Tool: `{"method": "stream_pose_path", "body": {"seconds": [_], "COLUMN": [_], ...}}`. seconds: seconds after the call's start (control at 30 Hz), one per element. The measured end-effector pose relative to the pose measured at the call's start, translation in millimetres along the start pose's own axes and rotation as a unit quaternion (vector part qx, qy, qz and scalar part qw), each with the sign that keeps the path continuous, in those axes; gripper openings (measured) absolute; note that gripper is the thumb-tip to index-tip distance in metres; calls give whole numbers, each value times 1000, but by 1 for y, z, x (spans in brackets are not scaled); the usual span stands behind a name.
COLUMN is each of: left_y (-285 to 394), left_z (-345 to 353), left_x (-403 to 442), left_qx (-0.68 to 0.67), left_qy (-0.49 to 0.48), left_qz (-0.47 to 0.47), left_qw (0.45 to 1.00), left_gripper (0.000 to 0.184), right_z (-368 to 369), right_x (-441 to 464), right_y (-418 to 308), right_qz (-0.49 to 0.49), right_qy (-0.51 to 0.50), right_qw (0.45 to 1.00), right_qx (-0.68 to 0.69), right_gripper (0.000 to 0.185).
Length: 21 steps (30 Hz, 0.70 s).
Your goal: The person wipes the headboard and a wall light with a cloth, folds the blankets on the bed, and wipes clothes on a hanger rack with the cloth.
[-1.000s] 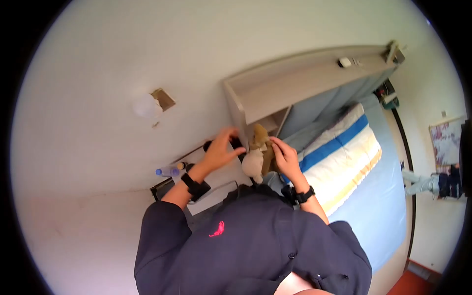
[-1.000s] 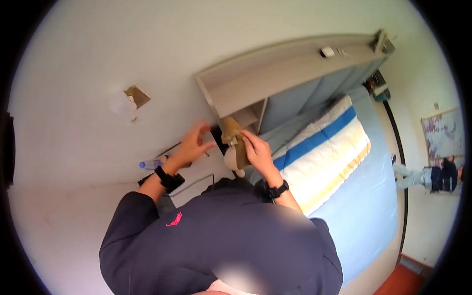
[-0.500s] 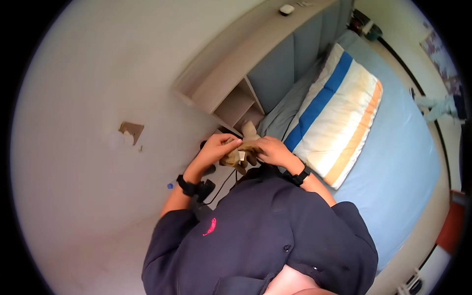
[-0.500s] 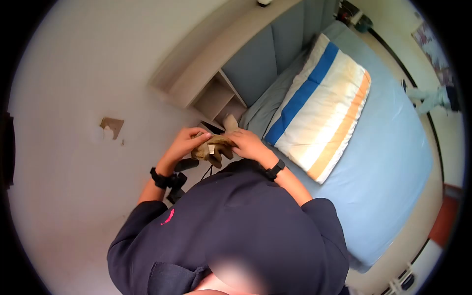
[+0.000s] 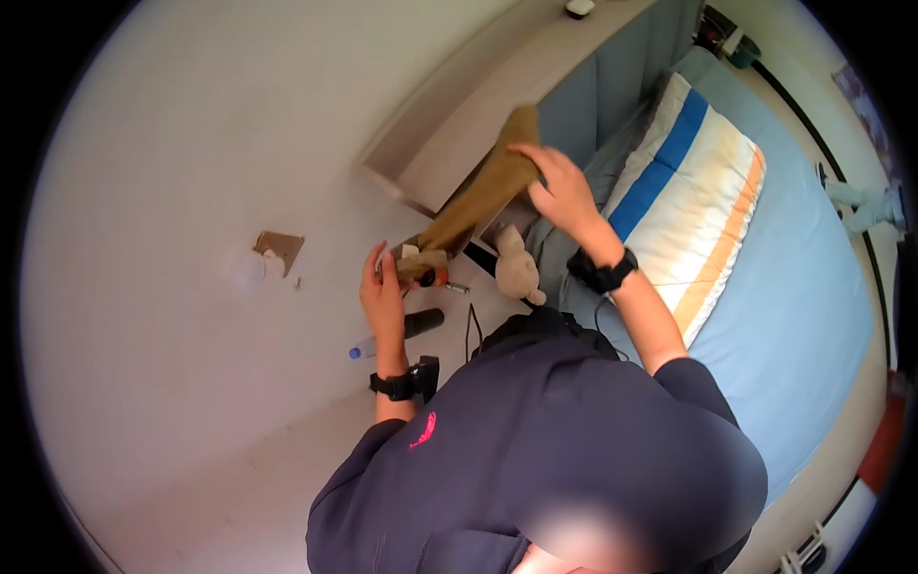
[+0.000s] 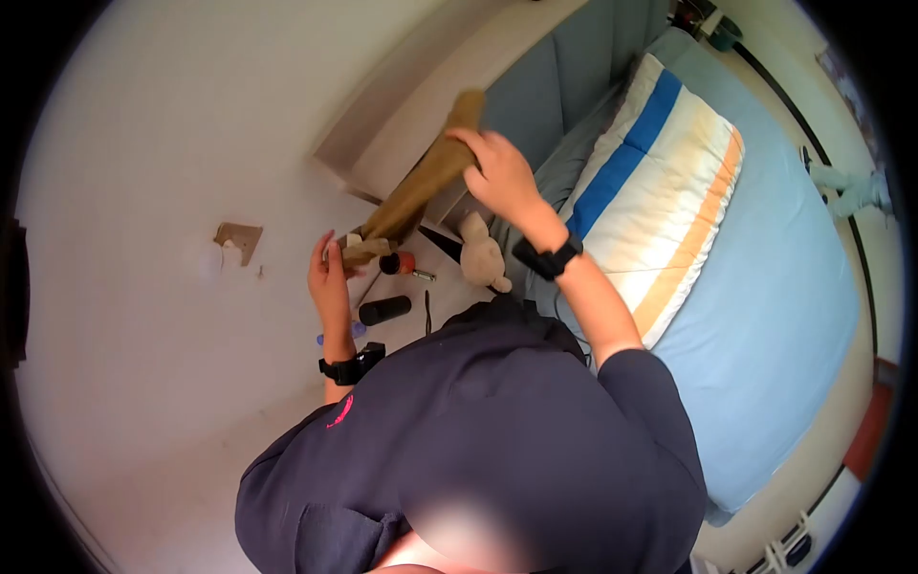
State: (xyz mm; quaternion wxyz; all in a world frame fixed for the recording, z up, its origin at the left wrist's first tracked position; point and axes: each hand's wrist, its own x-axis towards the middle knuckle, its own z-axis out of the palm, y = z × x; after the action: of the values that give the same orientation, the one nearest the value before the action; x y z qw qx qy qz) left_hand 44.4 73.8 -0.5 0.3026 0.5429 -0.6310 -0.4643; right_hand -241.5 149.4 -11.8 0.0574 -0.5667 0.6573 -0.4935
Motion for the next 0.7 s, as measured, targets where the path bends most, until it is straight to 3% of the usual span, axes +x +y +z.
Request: {"method": "stream_pose_path", "body": {"seconds": [0.07, 0.1, 0.13, 0.2, 0.27, 0.3, 0.33, 0.47, 0.57, 0.63, 0.7], "left_y": [-2, -2, -1, -3, 1, 11, 16, -1, -43, -70, -108], "left_z": [4, 7, 13, 34, 55, 61, 62, 64, 84, 94, 101], "left_x": [10, 16, 23, 37, 46, 46, 49, 58, 58, 39, 30], "left_qx": [-276, -285, -264, -244, -254, -124, 9, -93, -97, 34, -34], "left_qy": [46, 53, 70, 56, 36, 66, 94, 55, 71, 15, -95], "left_qz": [32, 33, 78, 148, 175, 176, 170, 118, 94, 8, -31], "left_qw": [959, 957, 959, 957, 950, 974, 981, 987, 988, 999, 994], "left_gripper": [35, 35, 42, 58, 66, 68, 70, 76, 69, 59, 51], "right_z": [13, 23, 44, 103, 144, 153, 154, 139, 144, 128, 111], "right_x": [39, 57, 68, 69, 60, 58, 60, 69, 54, 41, 17], "right_y": [-11, -16, -12, 8, 6, -1, -1, -7, -2, -3, -11], "right_qz": [-12, -15, -23, -37, -92, -140, -145, -38, -18, -5, 18], "right_qy": [-49, -89, -97, -193, -192, -180, -191, -300, -225, -202, -184], "right_qw": [999, 996, 995, 967, 967, 967, 964, 949, 970, 974, 978], "right_qx": [-10, -21, -25, 163, 136, 117, 116, 90, 86, 101, 93], "right_gripper": [47, 47, 47, 44, 43, 42, 42, 44, 40, 37, 33]}}
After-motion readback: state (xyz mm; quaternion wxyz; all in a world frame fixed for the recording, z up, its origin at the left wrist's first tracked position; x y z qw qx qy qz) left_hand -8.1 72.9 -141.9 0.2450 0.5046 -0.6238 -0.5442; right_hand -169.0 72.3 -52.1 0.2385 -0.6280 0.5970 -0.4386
